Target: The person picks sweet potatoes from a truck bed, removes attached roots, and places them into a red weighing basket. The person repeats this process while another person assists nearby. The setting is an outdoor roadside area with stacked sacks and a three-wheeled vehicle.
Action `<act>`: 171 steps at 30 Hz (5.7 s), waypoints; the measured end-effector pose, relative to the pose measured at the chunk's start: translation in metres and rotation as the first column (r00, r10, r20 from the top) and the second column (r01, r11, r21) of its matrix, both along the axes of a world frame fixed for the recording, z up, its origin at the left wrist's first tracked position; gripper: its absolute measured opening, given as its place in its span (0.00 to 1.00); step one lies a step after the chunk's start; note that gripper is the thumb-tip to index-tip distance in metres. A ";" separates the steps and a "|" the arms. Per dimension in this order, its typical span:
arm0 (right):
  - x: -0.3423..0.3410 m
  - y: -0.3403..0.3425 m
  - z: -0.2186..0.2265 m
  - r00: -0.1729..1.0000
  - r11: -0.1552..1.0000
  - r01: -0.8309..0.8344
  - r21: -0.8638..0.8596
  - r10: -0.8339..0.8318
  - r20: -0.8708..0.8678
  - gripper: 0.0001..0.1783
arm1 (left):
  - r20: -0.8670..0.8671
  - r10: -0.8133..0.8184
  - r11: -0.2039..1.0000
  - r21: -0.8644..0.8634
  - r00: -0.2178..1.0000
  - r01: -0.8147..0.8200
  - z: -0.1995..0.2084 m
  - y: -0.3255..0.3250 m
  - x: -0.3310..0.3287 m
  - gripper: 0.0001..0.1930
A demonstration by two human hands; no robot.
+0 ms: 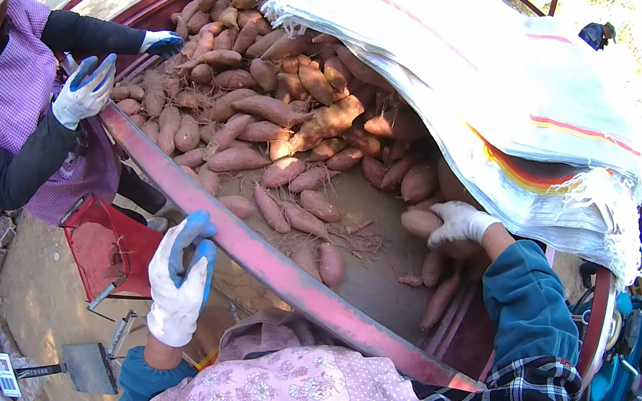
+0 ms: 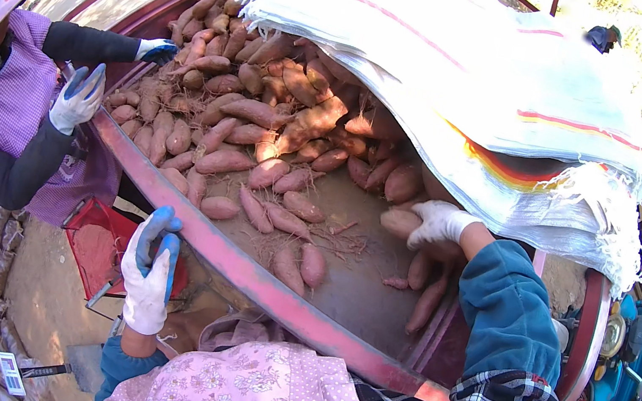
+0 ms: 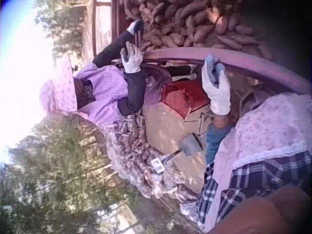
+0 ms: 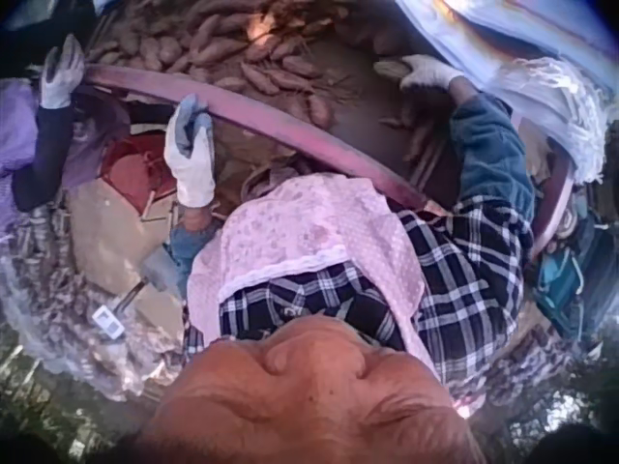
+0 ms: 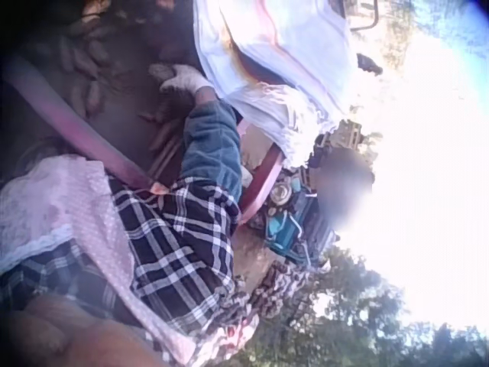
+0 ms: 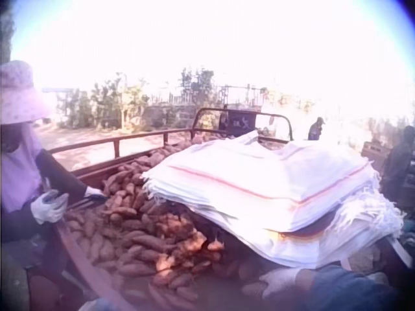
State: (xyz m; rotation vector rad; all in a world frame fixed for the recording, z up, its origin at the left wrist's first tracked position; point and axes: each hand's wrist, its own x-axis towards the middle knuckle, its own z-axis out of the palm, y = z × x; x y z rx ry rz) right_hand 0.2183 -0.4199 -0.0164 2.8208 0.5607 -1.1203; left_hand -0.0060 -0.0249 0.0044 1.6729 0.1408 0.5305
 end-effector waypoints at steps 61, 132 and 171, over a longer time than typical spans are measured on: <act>-0.288 0.443 -0.041 0.675 0.474 -0.599 0.645 0.732 0.090 0.20 | 0.212 0.413 0.380 -0.924 0.886 0.044 -0.136 0.167 -0.202 0.29; -0.206 0.302 0.010 0.924 0.796 -0.382 0.469 0.344 0.168 0.12 | -0.184 0.314 -0.110 -0.981 0.931 -0.157 -0.363 0.120 -0.367 0.39; -0.237 0.352 0.002 0.886 0.501 -0.397 0.769 0.428 0.179 0.40 | 0.119 0.181 0.055 -0.992 0.976 0.111 -0.189 0.166 -0.209 0.29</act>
